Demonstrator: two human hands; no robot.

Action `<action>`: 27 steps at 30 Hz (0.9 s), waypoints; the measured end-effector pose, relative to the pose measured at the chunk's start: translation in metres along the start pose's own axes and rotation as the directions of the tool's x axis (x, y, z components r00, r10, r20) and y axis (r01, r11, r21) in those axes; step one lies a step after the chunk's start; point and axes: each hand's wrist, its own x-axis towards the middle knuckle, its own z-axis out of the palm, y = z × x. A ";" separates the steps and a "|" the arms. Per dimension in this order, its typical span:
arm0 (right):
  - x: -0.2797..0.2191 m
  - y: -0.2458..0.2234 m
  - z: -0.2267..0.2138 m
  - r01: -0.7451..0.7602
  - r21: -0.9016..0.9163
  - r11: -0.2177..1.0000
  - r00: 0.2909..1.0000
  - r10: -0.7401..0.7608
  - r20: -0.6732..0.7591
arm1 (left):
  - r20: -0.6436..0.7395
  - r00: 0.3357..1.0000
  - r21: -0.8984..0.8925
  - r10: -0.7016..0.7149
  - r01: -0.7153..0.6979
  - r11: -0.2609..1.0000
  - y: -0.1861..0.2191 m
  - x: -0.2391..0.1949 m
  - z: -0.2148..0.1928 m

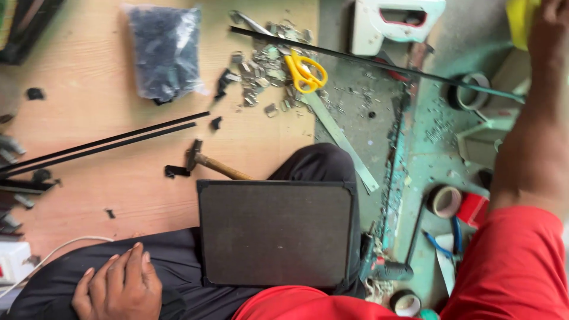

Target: The person sits on the floor with a framed picture board on their lap, flips it over to its back, and uses a power drill to drive screws into the frame corners. They position a metal straightedge along the back, attach a metal hanger fitting at the top, and hammer it in place.

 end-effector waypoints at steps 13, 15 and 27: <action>-0.181 -0.109 0.164 0.046 -0.052 0.998 0.996 -0.050 -0.080 | -0.214 0.977 -0.318 -0.015 -0.055 0.946 0.000 -0.019 0.040; -0.209 -0.184 0.192 0.066 -0.052 0.996 0.992 -0.071 -0.100 | -0.285 0.956 -0.606 -0.074 -0.119 0.787 0.023 0.018 0.002; -0.264 -0.268 0.160 0.142 -0.070 0.987 0.952 -0.156 -0.264 | -0.364 0.791 -0.732 0.493 -0.570 0.374 0.197 0.101 -0.084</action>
